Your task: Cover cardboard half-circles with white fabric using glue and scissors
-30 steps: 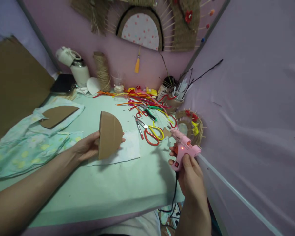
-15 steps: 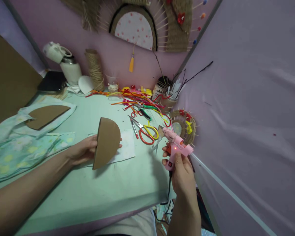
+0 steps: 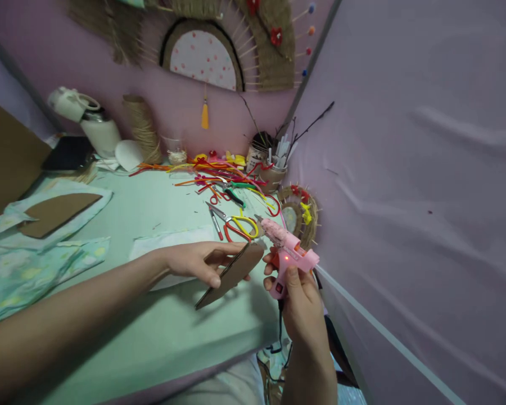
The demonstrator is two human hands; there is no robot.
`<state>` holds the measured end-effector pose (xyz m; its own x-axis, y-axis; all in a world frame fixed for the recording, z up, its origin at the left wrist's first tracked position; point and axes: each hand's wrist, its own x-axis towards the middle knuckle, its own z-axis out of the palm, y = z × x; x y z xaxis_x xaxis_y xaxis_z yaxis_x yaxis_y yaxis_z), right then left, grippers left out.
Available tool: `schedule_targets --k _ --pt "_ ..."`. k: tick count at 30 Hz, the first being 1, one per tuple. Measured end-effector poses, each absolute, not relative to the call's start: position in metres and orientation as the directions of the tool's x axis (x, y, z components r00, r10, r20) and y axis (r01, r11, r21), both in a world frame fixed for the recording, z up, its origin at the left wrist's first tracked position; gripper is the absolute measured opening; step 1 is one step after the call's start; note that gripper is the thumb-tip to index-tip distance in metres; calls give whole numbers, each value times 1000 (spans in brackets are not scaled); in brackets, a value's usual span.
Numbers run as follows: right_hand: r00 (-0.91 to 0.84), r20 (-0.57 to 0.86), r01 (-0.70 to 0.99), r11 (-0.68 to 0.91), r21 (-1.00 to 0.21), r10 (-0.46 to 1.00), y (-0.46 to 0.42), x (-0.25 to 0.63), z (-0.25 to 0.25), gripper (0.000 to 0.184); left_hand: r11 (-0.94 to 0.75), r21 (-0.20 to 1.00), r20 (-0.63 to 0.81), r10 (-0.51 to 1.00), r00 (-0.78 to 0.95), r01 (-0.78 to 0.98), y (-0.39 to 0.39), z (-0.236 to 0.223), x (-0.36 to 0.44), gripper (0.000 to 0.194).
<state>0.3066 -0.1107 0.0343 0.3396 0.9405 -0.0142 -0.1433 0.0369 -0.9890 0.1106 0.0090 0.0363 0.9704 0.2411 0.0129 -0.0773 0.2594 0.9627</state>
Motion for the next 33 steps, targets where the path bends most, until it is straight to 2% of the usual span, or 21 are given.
schedule_targets --k 3,7,9,11,14,18,23,26,30,33 --pt "407 -2 -150 65 -986 913 -117 317 37 43 239 971 -42 188 981 -4 10 23 120 78" --pt "561 80 -147 194 -970 824 -122 329 46 42 60 964 -268 221 938 261 13 14 127 82" --pt "609 123 -126 249 -960 784 -124 335 49 42 -65 954 -269 252 929 294 17 23 138 78" --pt "660 155 -95 287 -953 735 -127 340 52 41 -133 967 -174 274 946 217 22 38 154 72" --pt "731 184 -48 318 -947 657 -133 345 56 38 -66 989 -112 243 964 131 32 55 180 63" --pt "731 187 10 264 -965 656 -141 350 59 39 22 958 -277 312 909 285 43 46 186 61" --pt "661 136 -52 225 -973 738 -141 351 49 40 334 935 -244 377 893 115 48 36 143 50" --pt "538 94 -129 193 -973 838 -136 343 36 41 470 881 -168 417 893 -53 43 35 112 53" --pt "279 62 -161 111 -981 958 -127 315 23 44 488 829 -66 570 819 -273 28 23 78 58" --pt "123 72 -140 90 -986 990 -119 288 25 44 475 803 -21 626 779 -361 17 14 56 62"
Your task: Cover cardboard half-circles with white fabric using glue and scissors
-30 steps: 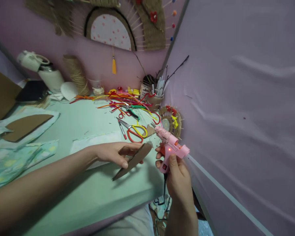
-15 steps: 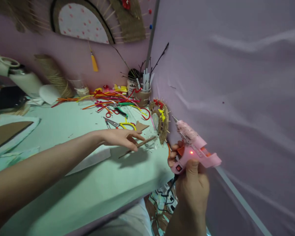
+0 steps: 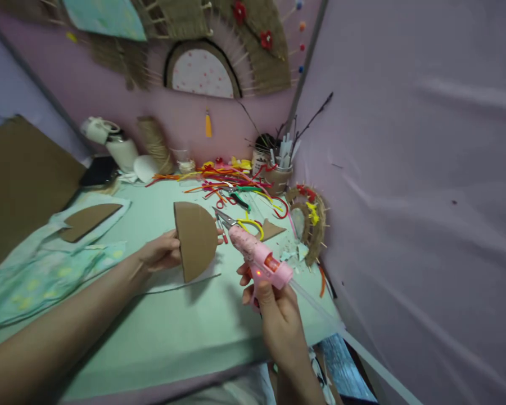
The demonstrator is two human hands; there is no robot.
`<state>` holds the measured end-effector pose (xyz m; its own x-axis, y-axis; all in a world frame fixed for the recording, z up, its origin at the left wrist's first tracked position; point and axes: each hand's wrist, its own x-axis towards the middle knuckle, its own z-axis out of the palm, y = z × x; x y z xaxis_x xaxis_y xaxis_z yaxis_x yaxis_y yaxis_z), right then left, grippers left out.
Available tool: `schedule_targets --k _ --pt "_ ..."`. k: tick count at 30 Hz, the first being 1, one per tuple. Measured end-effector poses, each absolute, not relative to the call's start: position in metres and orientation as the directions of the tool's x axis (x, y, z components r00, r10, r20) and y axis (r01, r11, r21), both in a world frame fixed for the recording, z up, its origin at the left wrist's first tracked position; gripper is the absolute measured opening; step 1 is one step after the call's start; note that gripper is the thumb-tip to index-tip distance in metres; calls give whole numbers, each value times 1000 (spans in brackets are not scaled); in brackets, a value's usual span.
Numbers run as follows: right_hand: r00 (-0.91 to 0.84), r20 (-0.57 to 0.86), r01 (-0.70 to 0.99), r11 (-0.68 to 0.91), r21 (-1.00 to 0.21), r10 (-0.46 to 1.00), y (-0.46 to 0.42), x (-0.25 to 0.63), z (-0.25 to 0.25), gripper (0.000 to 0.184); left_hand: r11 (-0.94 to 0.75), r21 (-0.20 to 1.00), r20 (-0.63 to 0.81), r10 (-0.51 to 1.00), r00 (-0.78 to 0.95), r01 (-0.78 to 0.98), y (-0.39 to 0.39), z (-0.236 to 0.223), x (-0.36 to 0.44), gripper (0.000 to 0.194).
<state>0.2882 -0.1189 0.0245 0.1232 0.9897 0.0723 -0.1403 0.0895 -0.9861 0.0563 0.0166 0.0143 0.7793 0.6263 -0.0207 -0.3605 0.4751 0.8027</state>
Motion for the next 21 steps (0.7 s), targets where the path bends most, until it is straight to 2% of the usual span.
schedule_targets --k 3,7,9,16,21 --pt "42 83 -92 87 -992 996 -112 262 32 43 476 782 1 644 765 -403 8 12 35 67" --pt "-2 79 77 79 -994 997 -105 232 41 50 492 785 -46 652 757 -376 1 7 13 64" --pt "-15 101 151 102 -983 995 -103 219 44 52 497 785 -62 656 752 -368 -2 1 7 68" --pt "52 129 263 111 -958 990 -99 197 40 51 538 753 -48 619 784 -378 -8 -12 10 73" --pt "106 162 316 121 -941 981 -100 199 31 52 536 735 -32 639 769 -416 -7 -17 9 66"
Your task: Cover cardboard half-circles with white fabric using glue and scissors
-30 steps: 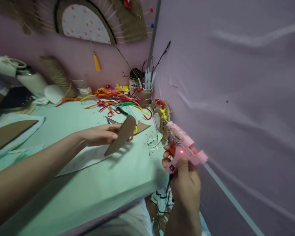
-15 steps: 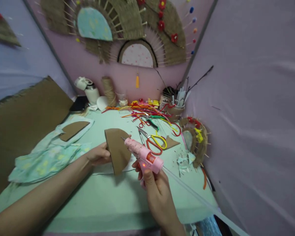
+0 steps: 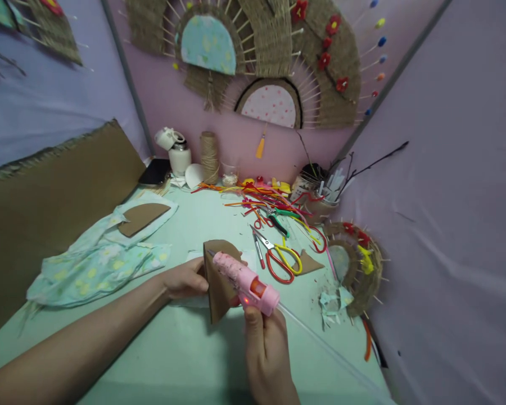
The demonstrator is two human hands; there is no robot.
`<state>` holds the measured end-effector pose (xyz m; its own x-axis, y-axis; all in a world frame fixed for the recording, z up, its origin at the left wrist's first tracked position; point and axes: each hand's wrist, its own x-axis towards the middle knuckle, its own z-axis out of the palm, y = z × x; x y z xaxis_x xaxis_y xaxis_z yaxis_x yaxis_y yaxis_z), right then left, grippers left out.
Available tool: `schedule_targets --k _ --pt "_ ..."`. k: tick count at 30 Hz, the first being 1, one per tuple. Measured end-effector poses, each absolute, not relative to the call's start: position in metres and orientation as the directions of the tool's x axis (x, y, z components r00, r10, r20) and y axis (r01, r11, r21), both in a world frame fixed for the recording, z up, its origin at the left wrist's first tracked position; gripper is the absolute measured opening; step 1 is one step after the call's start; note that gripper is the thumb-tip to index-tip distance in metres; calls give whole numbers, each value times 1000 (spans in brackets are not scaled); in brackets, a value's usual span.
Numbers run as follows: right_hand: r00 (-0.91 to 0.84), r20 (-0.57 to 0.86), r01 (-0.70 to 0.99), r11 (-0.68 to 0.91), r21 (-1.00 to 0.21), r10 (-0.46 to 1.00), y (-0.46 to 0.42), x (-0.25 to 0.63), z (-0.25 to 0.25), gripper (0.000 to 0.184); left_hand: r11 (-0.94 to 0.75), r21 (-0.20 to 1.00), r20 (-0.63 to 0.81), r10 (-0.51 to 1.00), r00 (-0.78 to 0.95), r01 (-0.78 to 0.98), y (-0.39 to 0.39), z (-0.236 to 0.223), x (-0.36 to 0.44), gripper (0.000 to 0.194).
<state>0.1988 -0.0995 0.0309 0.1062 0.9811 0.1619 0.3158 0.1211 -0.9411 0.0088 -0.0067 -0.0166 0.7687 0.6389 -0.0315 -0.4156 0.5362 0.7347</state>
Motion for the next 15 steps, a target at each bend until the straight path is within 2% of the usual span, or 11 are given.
schedule_targets --k 7,15 --pt "174 84 287 31 -957 981 -103 197 36 54 538 738 -9 612 791 -408 -8 -17 10 64" --pt "158 48 290 0 -957 986 -100 199 38 58 522 751 26 589 808 -404 -7 -17 11 62"
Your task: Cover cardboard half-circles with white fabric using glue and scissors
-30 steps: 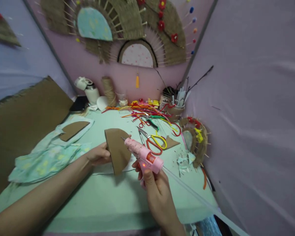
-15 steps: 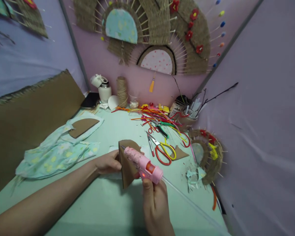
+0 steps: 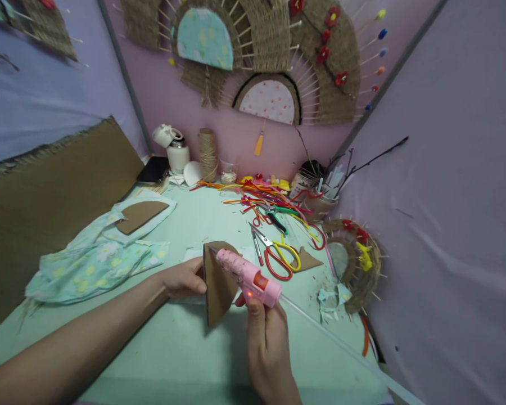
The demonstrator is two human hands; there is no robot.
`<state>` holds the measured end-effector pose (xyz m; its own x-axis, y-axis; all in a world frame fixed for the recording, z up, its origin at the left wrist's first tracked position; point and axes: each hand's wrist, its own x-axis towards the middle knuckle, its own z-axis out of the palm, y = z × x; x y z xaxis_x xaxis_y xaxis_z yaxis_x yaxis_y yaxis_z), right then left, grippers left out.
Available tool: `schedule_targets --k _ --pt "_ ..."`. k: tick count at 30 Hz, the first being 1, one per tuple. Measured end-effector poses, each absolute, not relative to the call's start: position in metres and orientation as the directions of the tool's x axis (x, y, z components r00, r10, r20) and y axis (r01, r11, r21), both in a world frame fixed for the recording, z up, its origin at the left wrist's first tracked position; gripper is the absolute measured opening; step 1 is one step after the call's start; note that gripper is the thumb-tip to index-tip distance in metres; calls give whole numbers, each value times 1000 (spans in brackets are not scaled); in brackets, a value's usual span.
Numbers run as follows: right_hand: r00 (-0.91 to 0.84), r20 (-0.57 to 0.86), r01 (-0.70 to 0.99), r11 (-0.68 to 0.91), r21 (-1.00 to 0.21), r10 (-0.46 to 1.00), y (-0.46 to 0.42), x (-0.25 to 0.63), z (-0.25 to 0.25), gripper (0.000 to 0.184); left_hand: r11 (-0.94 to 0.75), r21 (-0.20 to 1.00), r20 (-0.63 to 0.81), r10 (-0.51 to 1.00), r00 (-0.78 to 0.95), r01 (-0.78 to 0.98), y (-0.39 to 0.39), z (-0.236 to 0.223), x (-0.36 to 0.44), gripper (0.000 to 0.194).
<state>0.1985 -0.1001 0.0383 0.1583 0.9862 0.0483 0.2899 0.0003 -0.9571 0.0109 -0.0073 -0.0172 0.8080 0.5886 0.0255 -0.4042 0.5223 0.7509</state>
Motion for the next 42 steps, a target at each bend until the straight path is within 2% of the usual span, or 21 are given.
schedule_targets --k 9,16,23,31,36,42 --pt "199 52 319 -15 -947 979 -99 198 37 60 540 731 30 585 811 -416 -7 -15 9 59" --pt "242 48 328 -35 -944 969 -99 204 36 58 525 759 7 585 811 -385 -6 -15 8 71" --pt "144 94 371 34 -928 985 -97 219 27 59 493 788 16 583 813 -369 -6 -13 7 72" --pt "202 68 324 -1 -946 977 -97 220 27 60 500 784 21 571 821 -368 -5 -10 8 72" --pt "162 59 319 4 -948 985 -99 222 22 59 507 768 45 566 823 -391 -5 -12 8 66" --pt "166 79 342 18 -939 983 -98 222 24 60 515 767 31 567 823 -383 -5 -11 8 70"
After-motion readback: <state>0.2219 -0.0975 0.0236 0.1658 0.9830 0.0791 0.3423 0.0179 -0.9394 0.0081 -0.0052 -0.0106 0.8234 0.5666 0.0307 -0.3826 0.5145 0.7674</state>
